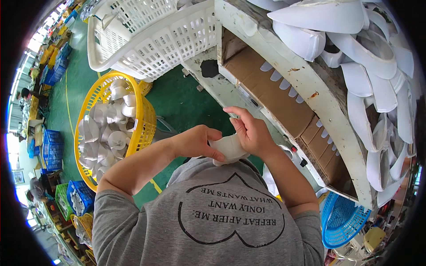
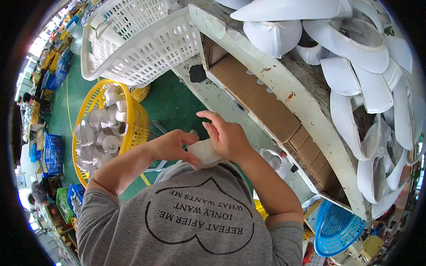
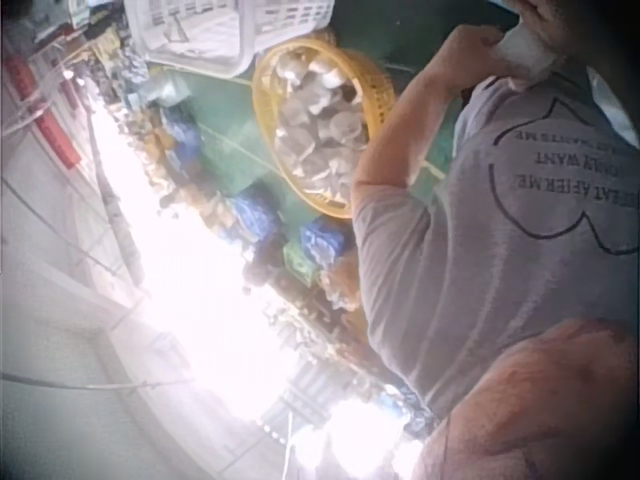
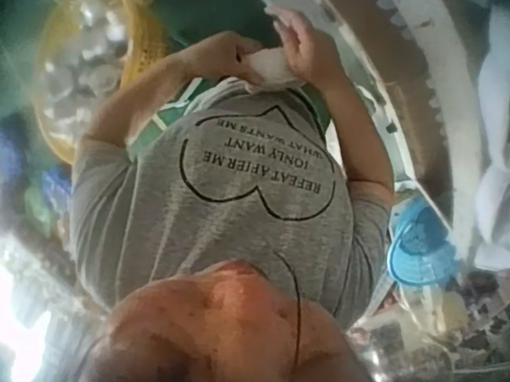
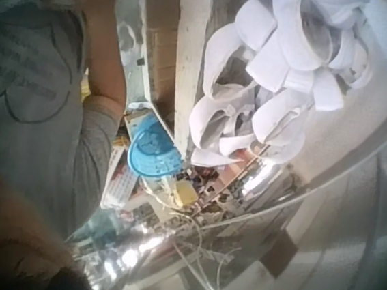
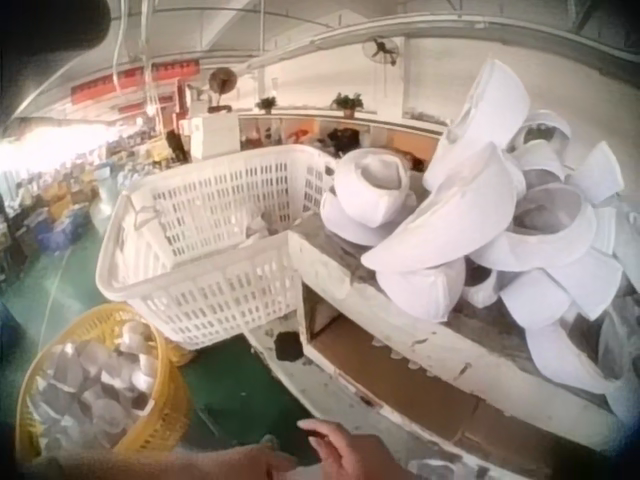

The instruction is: Inspecting and sorting white shoe components from a basket at a workstation.

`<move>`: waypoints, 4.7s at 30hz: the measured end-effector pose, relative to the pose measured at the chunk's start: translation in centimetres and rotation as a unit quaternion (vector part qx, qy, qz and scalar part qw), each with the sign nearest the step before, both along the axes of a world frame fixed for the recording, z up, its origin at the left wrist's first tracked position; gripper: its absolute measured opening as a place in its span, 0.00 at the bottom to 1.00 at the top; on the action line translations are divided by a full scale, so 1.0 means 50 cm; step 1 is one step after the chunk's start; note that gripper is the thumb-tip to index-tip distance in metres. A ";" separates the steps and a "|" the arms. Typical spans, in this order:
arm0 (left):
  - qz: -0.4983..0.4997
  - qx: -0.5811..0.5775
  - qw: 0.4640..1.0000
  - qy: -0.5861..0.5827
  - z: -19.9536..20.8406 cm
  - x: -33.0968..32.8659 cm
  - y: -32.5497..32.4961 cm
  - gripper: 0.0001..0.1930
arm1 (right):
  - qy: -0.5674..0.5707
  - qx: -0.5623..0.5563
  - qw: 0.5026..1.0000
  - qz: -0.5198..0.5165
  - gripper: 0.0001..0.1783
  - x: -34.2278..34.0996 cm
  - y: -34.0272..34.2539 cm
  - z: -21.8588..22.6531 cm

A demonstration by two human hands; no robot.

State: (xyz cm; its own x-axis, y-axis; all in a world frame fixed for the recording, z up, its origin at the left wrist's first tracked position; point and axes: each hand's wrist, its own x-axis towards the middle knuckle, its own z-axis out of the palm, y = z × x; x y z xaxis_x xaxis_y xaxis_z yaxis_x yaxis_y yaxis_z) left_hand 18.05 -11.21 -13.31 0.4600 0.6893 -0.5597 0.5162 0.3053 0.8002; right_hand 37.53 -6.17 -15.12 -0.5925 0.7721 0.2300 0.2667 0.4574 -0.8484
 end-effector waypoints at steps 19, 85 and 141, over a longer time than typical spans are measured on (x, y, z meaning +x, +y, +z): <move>0.120 -0.039 0.979 -0.161 -0.052 0.017 -0.006 0.17 | -0.075 0.010 0.995 0.060 0.16 -0.031 0.013 -0.018; 0.516 -0.006 0.828 -0.218 0.018 -0.232 -0.237 0.17 | 0.057 -0.534 0.832 0.140 0.18 -0.258 -0.072 -0.041; 0.308 -0.251 0.863 -0.313 -0.124 0.111 0.034 0.13 | -0.025 0.033 0.969 -0.243 0.10 0.121 -0.141 -0.113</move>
